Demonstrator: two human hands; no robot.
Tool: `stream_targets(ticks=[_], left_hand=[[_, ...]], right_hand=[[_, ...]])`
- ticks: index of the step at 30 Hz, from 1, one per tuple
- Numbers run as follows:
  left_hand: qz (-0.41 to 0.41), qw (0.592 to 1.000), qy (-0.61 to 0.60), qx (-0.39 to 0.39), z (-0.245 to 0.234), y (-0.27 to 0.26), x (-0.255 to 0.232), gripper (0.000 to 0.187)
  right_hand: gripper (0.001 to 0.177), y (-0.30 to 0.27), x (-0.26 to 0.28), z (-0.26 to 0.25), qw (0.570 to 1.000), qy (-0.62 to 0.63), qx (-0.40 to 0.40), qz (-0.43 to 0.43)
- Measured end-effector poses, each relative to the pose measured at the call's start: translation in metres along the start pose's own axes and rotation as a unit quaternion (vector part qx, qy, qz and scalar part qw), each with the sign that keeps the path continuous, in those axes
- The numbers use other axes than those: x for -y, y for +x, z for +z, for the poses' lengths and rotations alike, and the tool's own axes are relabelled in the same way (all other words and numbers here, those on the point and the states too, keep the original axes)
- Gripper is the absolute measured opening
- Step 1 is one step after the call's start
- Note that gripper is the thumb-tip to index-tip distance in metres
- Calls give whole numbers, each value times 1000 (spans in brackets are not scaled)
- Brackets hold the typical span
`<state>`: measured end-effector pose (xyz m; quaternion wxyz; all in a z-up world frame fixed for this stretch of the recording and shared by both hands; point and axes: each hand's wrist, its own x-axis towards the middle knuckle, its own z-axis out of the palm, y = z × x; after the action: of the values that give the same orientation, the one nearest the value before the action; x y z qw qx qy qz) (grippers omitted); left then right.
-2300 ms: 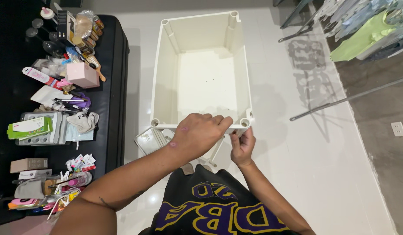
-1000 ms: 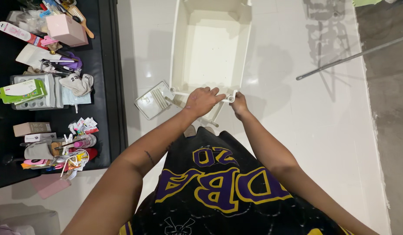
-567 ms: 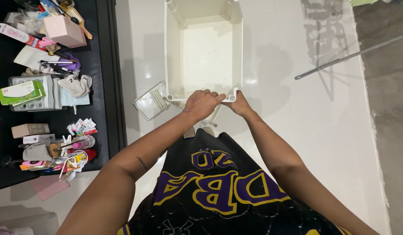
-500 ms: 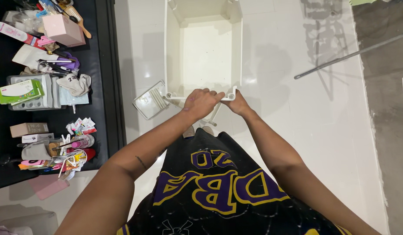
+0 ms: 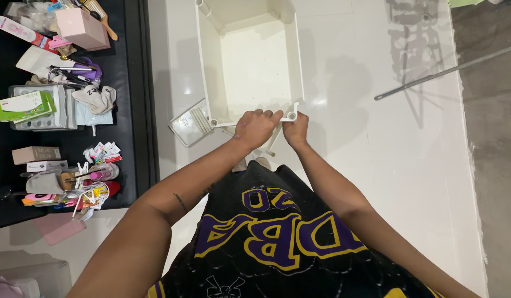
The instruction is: The person assembles a white plastic storage unit by inserting cylindrical rods into corner sockets of stacked bins. They handle multiple bins and rods, aligning and pressing components together to form a connected structure.
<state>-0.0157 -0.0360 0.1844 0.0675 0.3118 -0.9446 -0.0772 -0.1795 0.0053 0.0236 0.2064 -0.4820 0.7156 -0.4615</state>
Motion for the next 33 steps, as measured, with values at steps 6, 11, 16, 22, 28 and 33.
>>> stream_targets(ticks=[6,11,16,22,28,33], left_hand=[[39,998,28,-42,-9,0,1,17],[29,997,15,-64,-27,2,-3,17],[30,996,5,-87,-36,2,-19,14],[39,997,8,-63,-37,-1,-18,16],[83,995,30,-47,-40,-5,-7,18],[107,994,15,-16,-41,-8,9,20]], right_hand=[[5,4,22,-4,996,79,-16,30],[21,1,41,-26,991,117,-34,-50],[14,9,26,-7,987,148,-52,19],[7,24,-11,-1,986,151,63,16],[17,21,-3,-18,955,211,203,-44],[12,20,-2,-27,939,31,343,-16]])
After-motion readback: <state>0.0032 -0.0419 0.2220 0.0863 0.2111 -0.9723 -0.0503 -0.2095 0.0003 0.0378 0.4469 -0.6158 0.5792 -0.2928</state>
